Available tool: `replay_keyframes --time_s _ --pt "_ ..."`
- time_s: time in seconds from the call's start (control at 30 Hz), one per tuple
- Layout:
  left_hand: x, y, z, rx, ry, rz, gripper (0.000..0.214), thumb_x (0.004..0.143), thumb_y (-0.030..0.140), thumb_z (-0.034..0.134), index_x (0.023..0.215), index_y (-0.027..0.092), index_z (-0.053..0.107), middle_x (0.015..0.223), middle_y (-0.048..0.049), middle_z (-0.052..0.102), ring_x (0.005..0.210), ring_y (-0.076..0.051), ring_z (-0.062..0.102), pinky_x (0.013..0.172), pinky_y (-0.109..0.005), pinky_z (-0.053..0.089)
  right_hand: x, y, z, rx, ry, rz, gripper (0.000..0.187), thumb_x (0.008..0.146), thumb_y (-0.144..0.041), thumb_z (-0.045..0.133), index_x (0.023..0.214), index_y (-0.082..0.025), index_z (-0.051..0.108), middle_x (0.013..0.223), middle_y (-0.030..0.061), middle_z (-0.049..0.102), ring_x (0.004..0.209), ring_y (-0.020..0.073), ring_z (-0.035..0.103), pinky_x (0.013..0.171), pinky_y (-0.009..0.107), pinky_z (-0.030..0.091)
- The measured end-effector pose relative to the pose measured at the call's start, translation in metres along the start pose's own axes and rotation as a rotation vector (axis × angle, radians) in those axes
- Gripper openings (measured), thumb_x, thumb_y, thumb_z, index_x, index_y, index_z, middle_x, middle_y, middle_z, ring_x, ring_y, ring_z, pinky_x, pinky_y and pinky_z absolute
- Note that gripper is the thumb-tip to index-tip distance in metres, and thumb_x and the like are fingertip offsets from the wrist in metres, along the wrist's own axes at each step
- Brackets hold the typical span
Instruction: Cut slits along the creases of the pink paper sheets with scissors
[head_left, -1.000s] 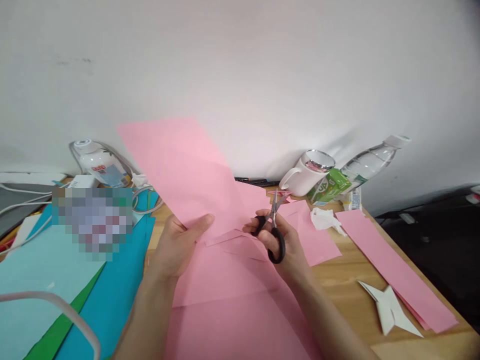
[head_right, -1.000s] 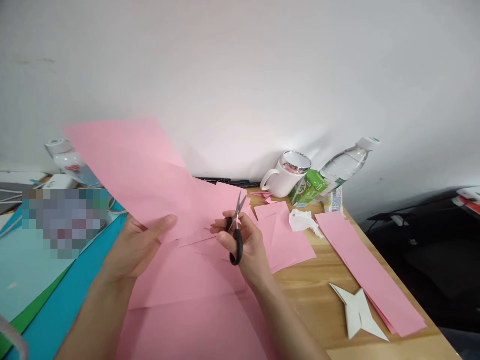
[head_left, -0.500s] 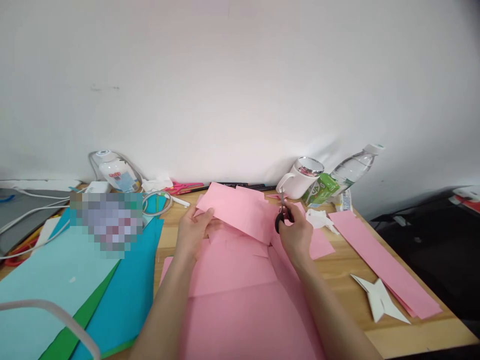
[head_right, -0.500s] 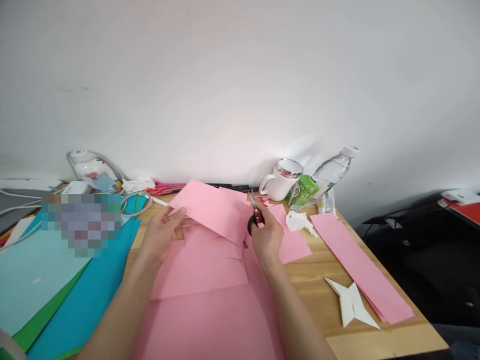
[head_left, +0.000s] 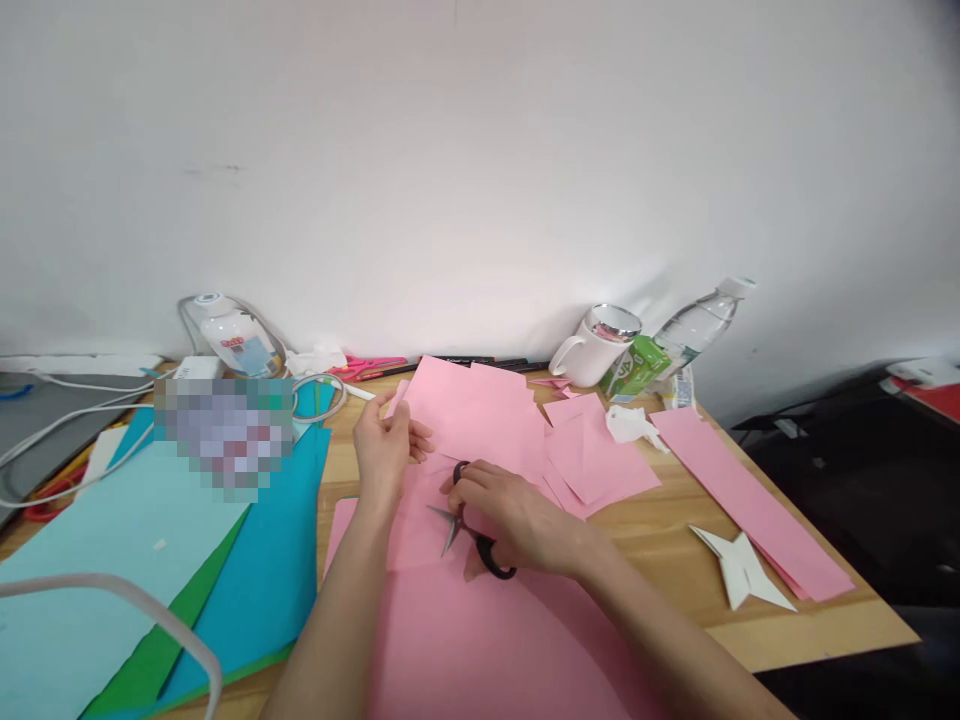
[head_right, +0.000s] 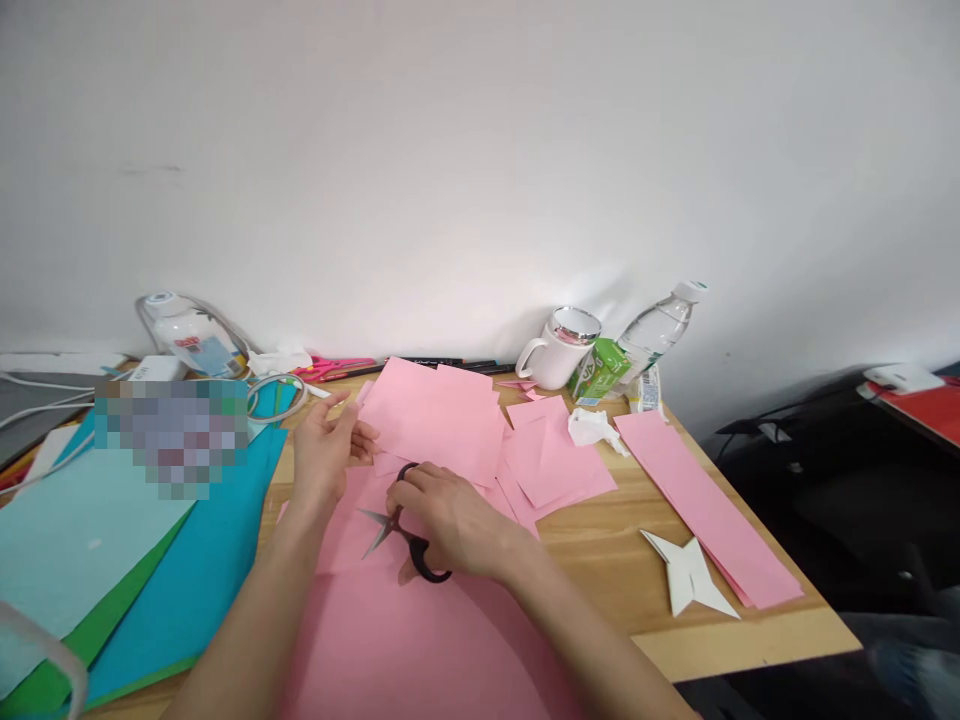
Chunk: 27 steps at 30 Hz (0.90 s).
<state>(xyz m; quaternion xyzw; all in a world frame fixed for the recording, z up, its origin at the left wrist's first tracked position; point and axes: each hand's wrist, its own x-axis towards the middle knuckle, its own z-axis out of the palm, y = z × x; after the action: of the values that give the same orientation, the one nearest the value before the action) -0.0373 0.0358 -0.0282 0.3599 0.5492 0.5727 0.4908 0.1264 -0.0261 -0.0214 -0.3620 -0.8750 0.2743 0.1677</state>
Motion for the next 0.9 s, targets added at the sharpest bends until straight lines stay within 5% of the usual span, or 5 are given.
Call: replay_keyframes --time_s 0.3,0.73,0.9 --pt "-0.004 0.009 0.001 -0.144 0.019 0.034 0.031 0.073 0.025 0.057 0.101 0.014 0.051 0.045 0.0036 0.061 0.033 -0.014 0.056 0.032 -0.019 0.039 0.002 -0.003 0.005 -0.014 -0.027 0.093 0.036 0.060 0.001 0.055 0.089 -0.019 0.052 0.089 0.0034 0.057 0.082 0.0178 0.050 0.066 0.024 0.038" --pt "-0.002 0.012 -0.002 -0.203 0.028 0.016 0.027 0.071 0.022 0.055 0.096 0.014 0.051 0.047 0.0027 0.062 0.036 -0.013 0.056 0.035 -0.019 0.040 -0.001 -0.006 0.013 -0.050 -0.006 0.098 0.040 0.058 0.000 0.051 0.093 -0.019 0.053 0.089 0.0035 0.059 0.082 0.0176 0.053 0.067 0.024 0.039" --pt "-0.001 0.011 -0.002 -0.154 0.043 0.042 0.025 0.073 0.023 0.054 0.095 0.013 0.052 0.048 0.0014 0.062 0.036 -0.014 0.056 0.037 -0.022 0.041 -0.002 -0.010 0.009 0.090 0.050 0.102 0.033 0.064 0.001 0.048 0.089 -0.018 0.056 0.086 0.0030 0.062 0.076 0.0152 0.055 0.064 0.023 0.039"
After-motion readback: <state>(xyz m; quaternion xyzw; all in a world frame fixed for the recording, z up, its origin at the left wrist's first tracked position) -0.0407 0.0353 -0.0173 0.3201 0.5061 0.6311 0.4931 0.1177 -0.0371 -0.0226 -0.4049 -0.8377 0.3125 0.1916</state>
